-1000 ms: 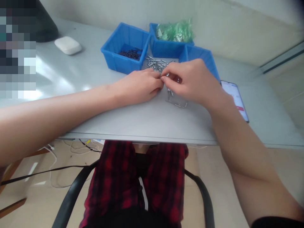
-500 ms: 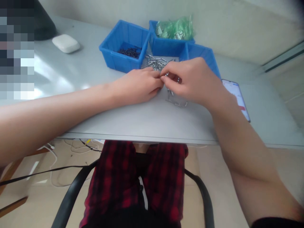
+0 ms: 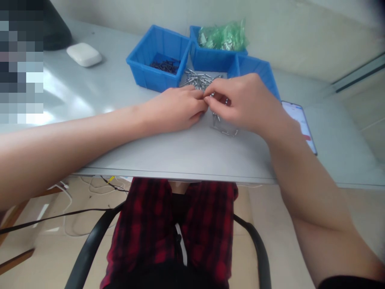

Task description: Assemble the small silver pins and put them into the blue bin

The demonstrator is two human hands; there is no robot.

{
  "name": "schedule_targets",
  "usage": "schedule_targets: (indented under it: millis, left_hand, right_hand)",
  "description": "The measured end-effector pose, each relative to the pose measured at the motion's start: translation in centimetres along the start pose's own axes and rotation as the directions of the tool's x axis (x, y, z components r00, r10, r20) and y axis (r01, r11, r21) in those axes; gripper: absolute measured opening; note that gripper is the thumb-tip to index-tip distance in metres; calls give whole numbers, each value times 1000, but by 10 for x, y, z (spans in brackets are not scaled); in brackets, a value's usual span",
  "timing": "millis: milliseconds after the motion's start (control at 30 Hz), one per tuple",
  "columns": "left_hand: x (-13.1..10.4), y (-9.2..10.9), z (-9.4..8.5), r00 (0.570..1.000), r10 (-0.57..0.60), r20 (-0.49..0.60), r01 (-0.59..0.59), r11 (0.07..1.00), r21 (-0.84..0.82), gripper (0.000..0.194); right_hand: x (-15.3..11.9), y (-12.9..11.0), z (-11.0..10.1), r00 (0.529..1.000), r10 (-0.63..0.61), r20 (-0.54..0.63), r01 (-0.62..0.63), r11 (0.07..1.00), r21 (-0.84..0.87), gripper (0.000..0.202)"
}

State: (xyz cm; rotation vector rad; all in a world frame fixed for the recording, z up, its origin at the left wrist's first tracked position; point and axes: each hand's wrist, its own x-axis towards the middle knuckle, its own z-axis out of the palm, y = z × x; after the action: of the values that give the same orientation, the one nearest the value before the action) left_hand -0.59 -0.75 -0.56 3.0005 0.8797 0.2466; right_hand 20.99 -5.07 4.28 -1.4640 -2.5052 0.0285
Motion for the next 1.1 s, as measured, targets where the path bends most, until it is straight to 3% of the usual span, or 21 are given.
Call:
schedule_targets:
  millis: [433, 600, 800, 1100]
  left_hand:
    - [-2, 5, -8, 998, -47, 53, 49, 997, -55, 56]
    - [-3, 7, -10, 993, -65, 101, 66, 998, -4, 56]
    - [-4, 4, -6, 998, 0, 55, -3, 999, 52, 56]
    - [-3, 4, -7, 997, -23, 70, 21, 999, 28, 61]
  right_hand:
    - [-1, -5, -4, 1000, -18, 14, 18, 1000, -3, 27]
    - [-1, -10, -6, 999, 2, 53, 0, 1000, -29, 26]
    - [-1, -10, -5, 998, -9, 60, 13, 998, -63, 23]
    - [-1, -6, -3, 999, -29, 38, 30, 999, -33, 24]
